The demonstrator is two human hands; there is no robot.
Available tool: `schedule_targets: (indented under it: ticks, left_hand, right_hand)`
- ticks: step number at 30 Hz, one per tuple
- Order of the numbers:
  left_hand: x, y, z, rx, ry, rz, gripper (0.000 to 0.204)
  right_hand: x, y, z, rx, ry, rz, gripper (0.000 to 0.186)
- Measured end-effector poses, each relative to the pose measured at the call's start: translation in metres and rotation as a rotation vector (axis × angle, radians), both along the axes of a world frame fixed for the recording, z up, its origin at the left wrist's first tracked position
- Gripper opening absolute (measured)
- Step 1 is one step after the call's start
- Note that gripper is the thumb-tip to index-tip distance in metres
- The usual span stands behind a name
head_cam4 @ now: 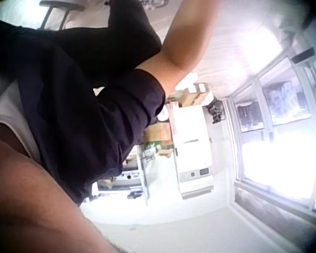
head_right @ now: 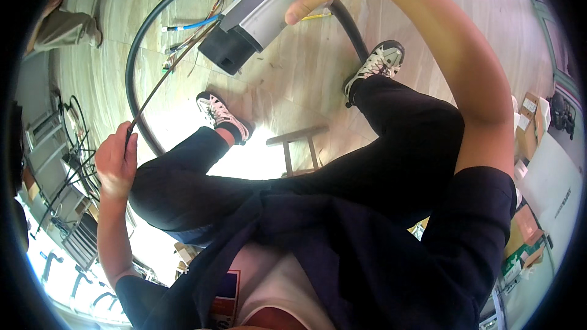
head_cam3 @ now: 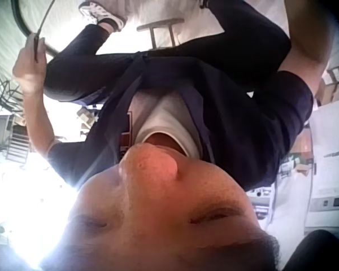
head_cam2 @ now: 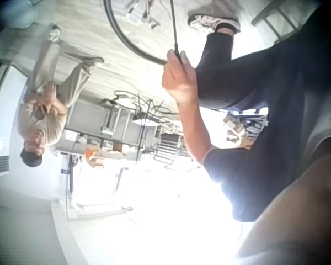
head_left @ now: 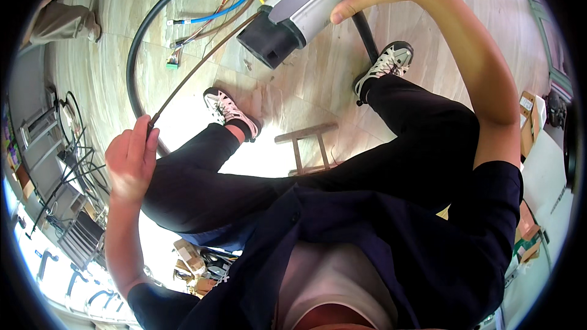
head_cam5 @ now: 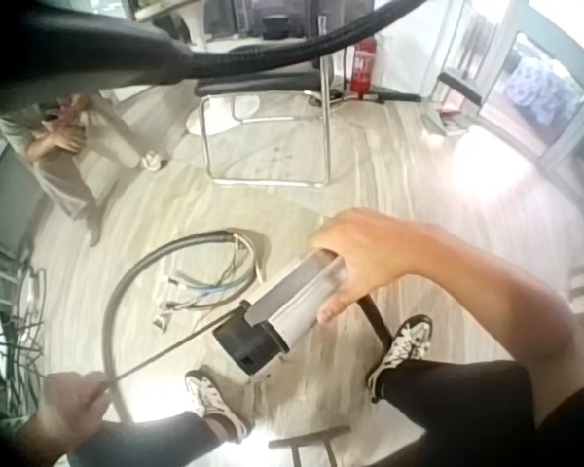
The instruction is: The person inserts a wire into an electrical connector and secures it by using a screwdriver.
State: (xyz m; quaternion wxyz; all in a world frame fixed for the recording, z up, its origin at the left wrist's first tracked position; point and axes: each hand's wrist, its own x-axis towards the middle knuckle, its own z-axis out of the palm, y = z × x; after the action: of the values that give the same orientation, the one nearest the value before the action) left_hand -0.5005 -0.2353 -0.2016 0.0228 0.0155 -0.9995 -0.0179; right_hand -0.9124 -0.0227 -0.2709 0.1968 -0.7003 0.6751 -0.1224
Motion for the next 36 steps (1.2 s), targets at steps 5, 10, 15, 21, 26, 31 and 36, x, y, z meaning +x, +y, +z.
schedule_targets:
  ticks: [5,10,15,21,26,31,36]
  left_hand:
    - [0.016,0.004,-0.001,0.848,-0.336,0.674,0.039]
    - [0.0,-0.016,0.007,1.777,-0.661,1.011,0.035]
    - [-0.007,0.007,0.007,1.162,-0.202,0.854,0.022]
    - [0.022,0.014,-0.016,0.889,0.081,0.738,0.02]
    - [0.018,0.013,-0.012,1.068,-0.231,0.847,0.036]
    - [0.006,0.014,-0.008,1.049,-0.083,0.853,0.014]
    - [0.015,0.006,-0.009,1.075,0.026,0.922,0.026]
  right_hand:
    - [-0.002,0.002,-0.009,-0.111,0.011,0.051,0.067]
    - [0.0,0.0,-0.007,-0.125,0.033,0.077,0.069]
    - [0.001,-0.007,-0.004,-0.102,0.047,0.08,0.067]
    - [0.009,-0.004,-0.012,-0.125,-0.019,-0.001,0.069]
    - [0.01,-0.005,-0.007,-0.006,-0.04,-0.079,0.07]
    - [0.008,-0.005,-0.017,-0.072,-0.033,-0.053,0.068]
    - [0.008,-0.007,-0.015,-0.035,-0.032,-0.044,0.068]
